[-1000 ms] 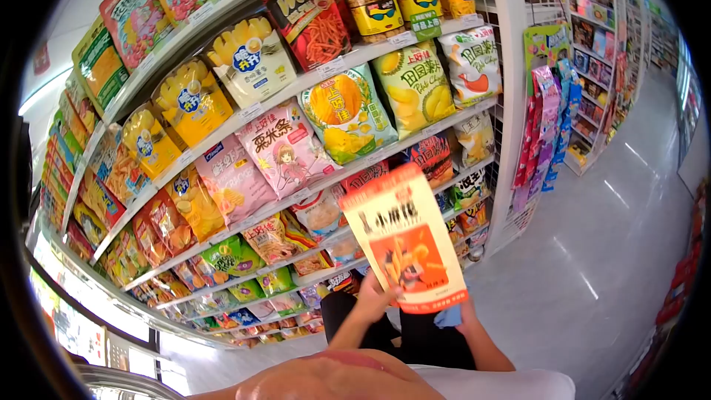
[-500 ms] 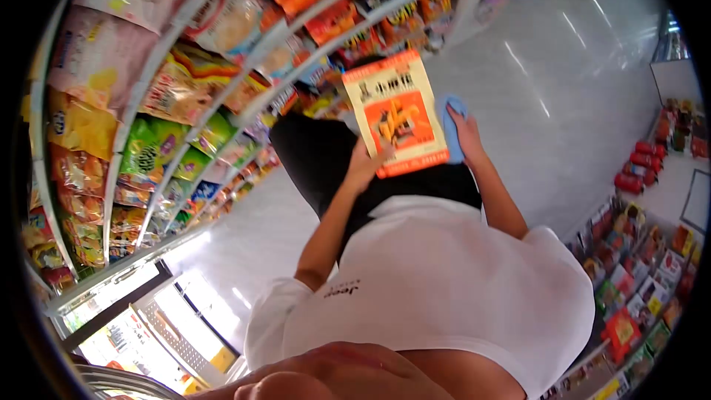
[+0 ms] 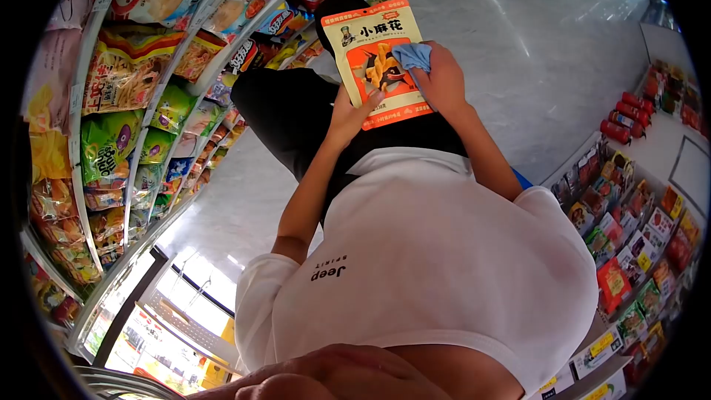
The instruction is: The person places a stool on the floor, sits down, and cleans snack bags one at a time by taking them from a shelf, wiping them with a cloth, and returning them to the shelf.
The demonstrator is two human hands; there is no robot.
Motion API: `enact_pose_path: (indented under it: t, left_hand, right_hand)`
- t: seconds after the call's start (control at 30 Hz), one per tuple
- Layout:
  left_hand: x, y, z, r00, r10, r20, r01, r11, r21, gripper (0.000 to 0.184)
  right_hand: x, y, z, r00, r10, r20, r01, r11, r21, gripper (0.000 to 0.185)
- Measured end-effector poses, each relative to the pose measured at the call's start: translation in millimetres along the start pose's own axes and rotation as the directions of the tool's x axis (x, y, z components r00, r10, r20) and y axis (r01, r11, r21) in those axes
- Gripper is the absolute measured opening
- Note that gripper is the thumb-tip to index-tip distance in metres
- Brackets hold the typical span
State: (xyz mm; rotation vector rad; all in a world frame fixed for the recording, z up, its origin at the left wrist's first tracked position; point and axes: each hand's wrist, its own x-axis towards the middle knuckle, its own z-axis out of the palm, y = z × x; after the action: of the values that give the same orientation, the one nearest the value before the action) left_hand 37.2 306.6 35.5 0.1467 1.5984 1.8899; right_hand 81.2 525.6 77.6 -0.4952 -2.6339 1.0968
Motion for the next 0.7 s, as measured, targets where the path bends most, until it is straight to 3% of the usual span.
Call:
enact_pose_path:
  t: [0.03, 0.07, 0.17, 0.27, 0.37, 0.7]
  left_hand:
    - [-0.7, 2.1, 1.0, 1.000, 0.006, -0.008, -0.006, 1.000, 0.010, 0.062]
    - [-1.5, 3.8, 0.6, 1.000, 0.008, -0.018, -0.008, 1.000, 0.021, 0.064]
    - [-3.3, 1.6, 0.8, 1.000, -0.018, -0.018, 0.018, 1.000, -0.007, 0.063]
    - [-2.2, -0.2, -2.0, 1.000, -0.013, -0.026, 0.013, 1.000, -0.006, 0.060]
    - [-1.2, -4.2, -4.3, 1.000, -0.014, -0.024, 0.014, 1.000, -0.004, 0.061]
    - [-2.3, 9.1, -1.4, 0.998, 0.062, -0.004, -0.060, 0.980, 0.192, 0.071]
  right_hand:
    - [-1.5, -0.9, 6.8, 1.000, -0.007, 0.012, 0.008, 0.997, -0.083, 0.030]
    - [-2.1, -7.1, 2.4, 0.995, 0.079, 0.062, -0.077, 0.996, -0.046, 0.037]
    - [-21.5, -3.7, -8.3, 0.986, 0.087, 0.142, -0.070, 0.990, -0.119, 0.041]
    - [-49.9, -3.3, -13.9, 0.990, 0.017, 0.138, -0.015, 1.000, -0.015, 0.041]
    - [-52.5, -3.8, -15.4, 0.990, 0.023, 0.136, -0.018, 0.999, -0.034, 0.040]
    - [8.2, 5.0, 5.7, 0.996, 0.039, 0.074, -0.021, 0.975, -0.222, 0.036]
